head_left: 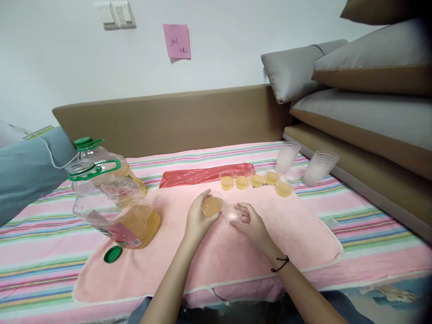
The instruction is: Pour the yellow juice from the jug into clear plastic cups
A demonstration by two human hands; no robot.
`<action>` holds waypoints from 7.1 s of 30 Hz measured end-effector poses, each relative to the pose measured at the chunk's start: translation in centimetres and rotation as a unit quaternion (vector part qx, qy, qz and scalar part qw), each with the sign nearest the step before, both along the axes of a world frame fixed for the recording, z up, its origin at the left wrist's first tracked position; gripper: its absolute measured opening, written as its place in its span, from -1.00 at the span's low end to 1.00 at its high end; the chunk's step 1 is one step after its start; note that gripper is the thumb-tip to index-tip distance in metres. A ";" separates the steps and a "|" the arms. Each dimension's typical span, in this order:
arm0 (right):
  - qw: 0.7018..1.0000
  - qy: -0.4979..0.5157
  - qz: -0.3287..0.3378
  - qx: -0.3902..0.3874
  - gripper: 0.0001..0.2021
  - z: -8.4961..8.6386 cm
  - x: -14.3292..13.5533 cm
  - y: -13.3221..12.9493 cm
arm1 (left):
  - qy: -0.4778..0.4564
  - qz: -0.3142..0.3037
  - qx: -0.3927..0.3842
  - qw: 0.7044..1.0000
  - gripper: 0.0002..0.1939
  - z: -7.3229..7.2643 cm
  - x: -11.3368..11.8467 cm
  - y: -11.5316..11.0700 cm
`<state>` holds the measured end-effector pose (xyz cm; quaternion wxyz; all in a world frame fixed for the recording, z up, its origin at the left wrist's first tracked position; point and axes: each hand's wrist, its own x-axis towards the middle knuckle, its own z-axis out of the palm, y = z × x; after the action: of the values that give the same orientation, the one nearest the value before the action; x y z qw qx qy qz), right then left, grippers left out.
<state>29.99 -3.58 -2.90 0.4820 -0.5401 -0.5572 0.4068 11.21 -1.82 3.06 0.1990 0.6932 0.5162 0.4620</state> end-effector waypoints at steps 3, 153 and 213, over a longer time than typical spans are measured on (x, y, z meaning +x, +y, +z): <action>1.000 0.003 -0.001 0.003 -0.49 -0.2 0.0 0.1 | 0.017 -0.001 0.012 1.000 -0.34 0.0 0.0 0.0; 0.999 -0.002 0.006 0.032 -0.52 0.9 -0.2 -0.5 | 0.254 0.018 0.052 0.966 -0.34 1.1 0.1 -0.8; 0.992 0.123 0.008 0.042 -0.40 4.3 1.6 0.3 | -0.305 -0.077 -0.193 0.929 -0.39 -0.6 -0.4 -0.4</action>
<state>31.57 -3.23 1.43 0.5655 -0.4606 -0.5150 0.4503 10.79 -2.26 2.48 0.5119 0.5047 0.4546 0.5259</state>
